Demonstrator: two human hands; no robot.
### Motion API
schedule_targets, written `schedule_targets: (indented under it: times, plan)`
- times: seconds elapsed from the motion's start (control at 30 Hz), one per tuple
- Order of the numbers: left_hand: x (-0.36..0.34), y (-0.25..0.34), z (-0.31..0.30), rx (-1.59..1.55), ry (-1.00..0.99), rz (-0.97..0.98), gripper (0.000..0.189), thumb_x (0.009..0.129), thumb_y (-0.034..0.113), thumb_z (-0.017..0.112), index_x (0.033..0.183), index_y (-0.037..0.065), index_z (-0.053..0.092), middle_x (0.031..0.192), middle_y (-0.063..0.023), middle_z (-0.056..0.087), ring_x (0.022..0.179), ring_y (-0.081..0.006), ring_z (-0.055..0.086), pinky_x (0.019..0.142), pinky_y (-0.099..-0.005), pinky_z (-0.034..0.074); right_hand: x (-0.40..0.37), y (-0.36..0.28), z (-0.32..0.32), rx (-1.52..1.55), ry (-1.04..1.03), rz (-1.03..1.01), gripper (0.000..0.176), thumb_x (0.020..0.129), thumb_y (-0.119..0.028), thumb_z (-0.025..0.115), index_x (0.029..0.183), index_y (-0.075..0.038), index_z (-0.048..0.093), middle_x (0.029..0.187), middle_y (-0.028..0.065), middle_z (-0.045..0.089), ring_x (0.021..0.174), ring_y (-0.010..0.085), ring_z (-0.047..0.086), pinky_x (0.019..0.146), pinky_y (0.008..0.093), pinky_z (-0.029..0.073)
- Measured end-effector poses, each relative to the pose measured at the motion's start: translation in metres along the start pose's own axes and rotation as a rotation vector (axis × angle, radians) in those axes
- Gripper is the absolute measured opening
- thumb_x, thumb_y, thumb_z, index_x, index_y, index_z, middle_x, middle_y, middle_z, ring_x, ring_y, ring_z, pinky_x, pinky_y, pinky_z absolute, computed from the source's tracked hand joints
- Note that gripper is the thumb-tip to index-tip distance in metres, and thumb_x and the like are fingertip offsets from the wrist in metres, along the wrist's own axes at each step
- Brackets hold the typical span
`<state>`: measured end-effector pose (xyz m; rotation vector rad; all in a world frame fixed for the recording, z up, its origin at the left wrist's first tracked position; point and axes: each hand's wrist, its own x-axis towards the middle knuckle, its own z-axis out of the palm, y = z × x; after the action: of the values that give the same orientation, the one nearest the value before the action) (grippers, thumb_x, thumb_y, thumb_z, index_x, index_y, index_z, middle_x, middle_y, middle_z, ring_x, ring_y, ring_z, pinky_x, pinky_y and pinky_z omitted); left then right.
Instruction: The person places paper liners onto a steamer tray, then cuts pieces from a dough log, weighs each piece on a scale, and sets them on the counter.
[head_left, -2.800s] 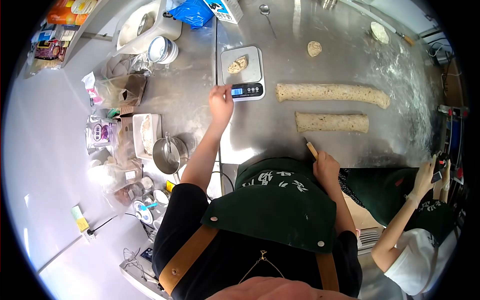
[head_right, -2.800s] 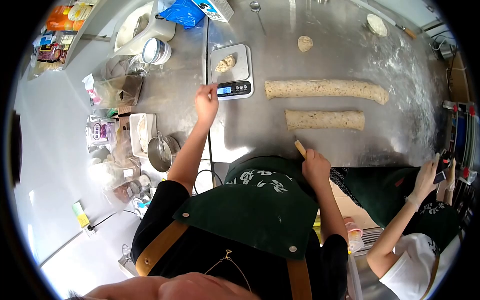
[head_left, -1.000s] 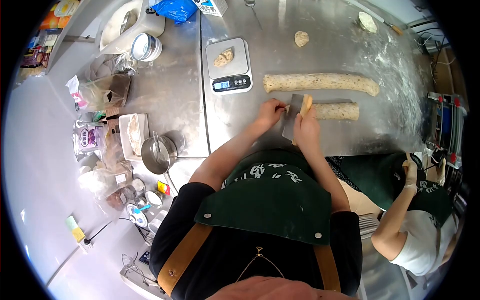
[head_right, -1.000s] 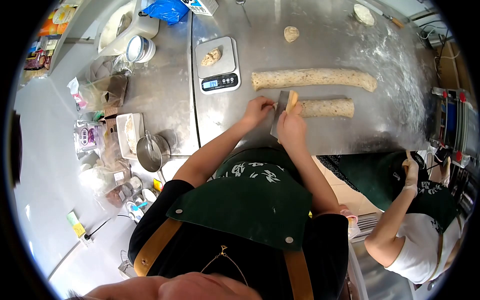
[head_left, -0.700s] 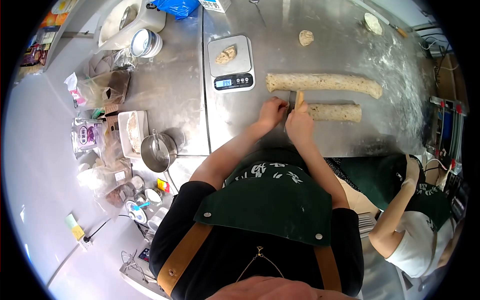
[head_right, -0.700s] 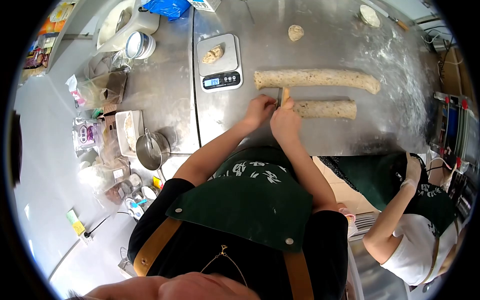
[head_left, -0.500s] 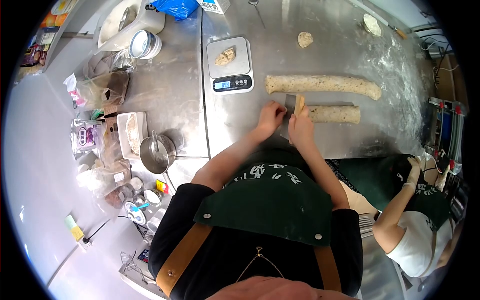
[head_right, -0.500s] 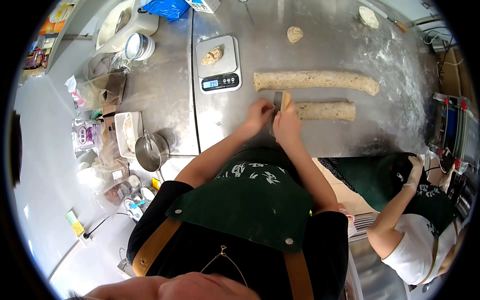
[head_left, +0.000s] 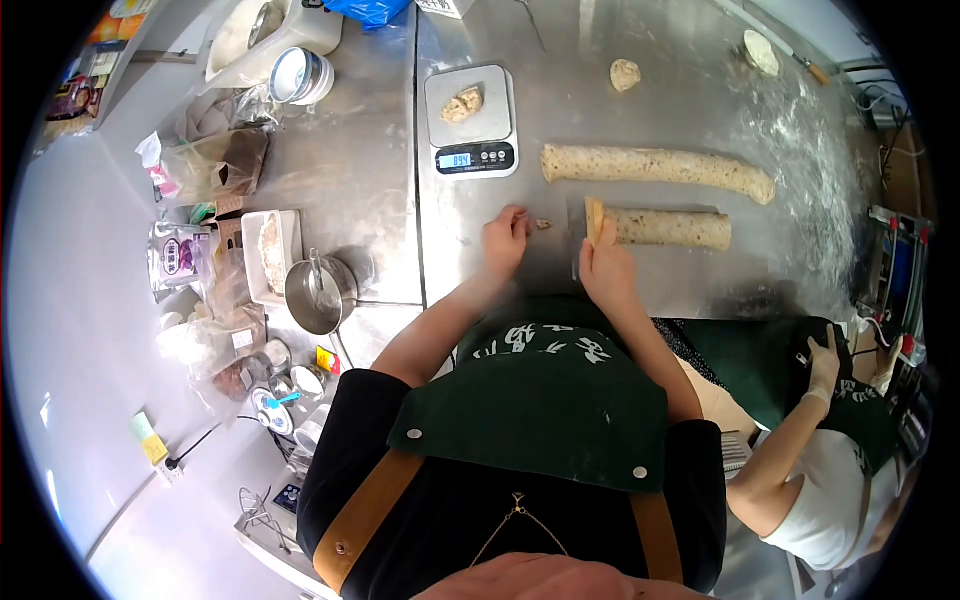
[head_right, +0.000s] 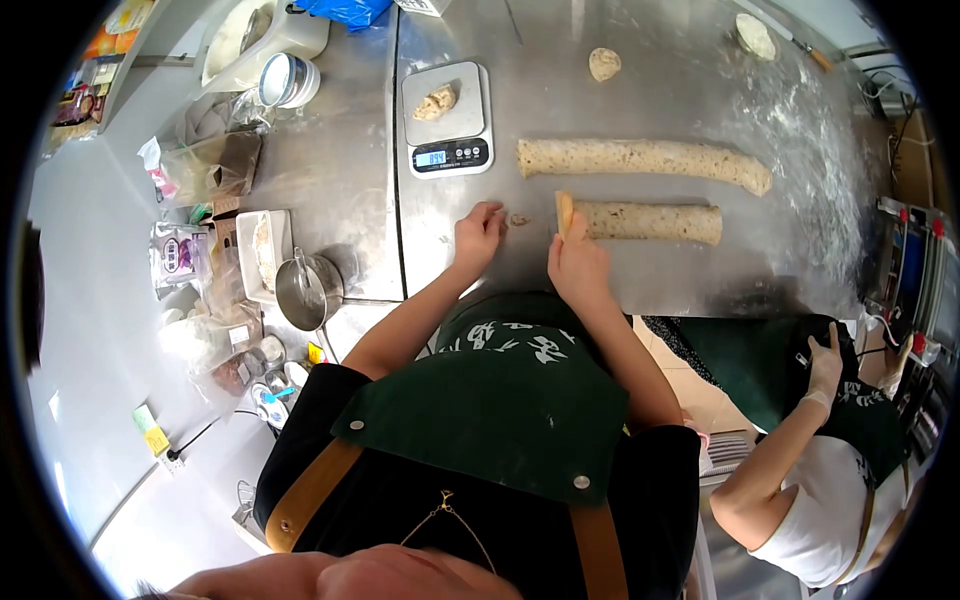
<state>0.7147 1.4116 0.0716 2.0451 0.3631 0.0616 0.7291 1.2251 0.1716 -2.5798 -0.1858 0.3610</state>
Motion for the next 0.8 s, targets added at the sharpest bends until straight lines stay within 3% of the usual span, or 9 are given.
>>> schedule_targets:
  times: [0.13, 0.23, 0.37, 0.67, 0.8]
  plan:
    - [0.004, 0.006, -0.012, 0.176, -0.054, 0.251, 0.023, 0.077, 0.003, 0.064, 0.100, 0.003, 0.064, 0.083, -0.0122, 0.060, 0.068, -0.0263, 0.061, 0.062, -0.0326, 0.050, -0.001, 0.002, 0.006, 0.006, 0.035, -0.012, 0.043, 0.087, -0.018, 0.052, 0.120, 0.006, 0.036, 0.067, 0.0215, 0.061, 0.057, 0.0395, 0.061, 0.052, 0.0485, 0.048]
    - [0.005, 0.017, -0.014, 0.150, -0.207, 0.281, 0.023, 0.075, 0.002, 0.064, 0.098, 0.003, 0.064, 0.089, -0.0125, 0.058, 0.072, -0.0271, 0.060, 0.063, -0.0344, 0.049, -0.001, 0.004, 0.010, -0.013, 0.020, -0.058, 0.042, 0.087, -0.017, 0.052, 0.120, 0.004, 0.037, 0.067, 0.0196, 0.061, 0.056, 0.0379, 0.061, 0.051, 0.0474, 0.048]
    - [0.003, 0.004, -0.003, 0.165, -0.148, 0.305, 0.019, 0.074, 0.002, 0.064, 0.093, 0.003, 0.063, 0.086, -0.0122, 0.059, 0.070, -0.0278, 0.060, 0.061, -0.0361, 0.049, -0.001, -0.011, 0.002, -0.015, -0.073, -0.150, 0.041, 0.085, -0.016, 0.054, 0.119, 0.003, 0.038, 0.068, 0.0175, 0.062, 0.054, 0.0361, 0.061, 0.049, 0.0452, 0.049]
    - [-0.006, -0.001, 0.001, 0.178, -0.120, 0.285, 0.013, 0.073, 0.002, 0.064, 0.085, 0.003, 0.062, 0.081, -0.0121, 0.059, 0.071, -0.0301, 0.059, 0.062, -0.0381, 0.049, 0.006, -0.016, 0.028, -0.013, -0.065, -0.240, 0.045, 0.080, -0.013, 0.058, 0.117, 0.002, 0.039, 0.074, 0.0169, 0.064, 0.058, 0.0344, 0.063, 0.051, 0.0428, 0.051]
    - [-0.008, 0.001, -0.005, 0.278, -0.133, 0.373, 0.011, 0.073, 0.002, 0.063, 0.084, 0.004, 0.062, 0.081, -0.0123, 0.059, 0.074, -0.0311, 0.059, 0.064, -0.0395, 0.049, 0.010, -0.013, 0.038, -0.007, -0.073, -0.229, 0.043, 0.085, -0.016, 0.055, 0.119, 0.003, 0.039, 0.070, 0.0195, 0.062, 0.058, 0.0382, 0.061, 0.053, 0.0468, 0.049]
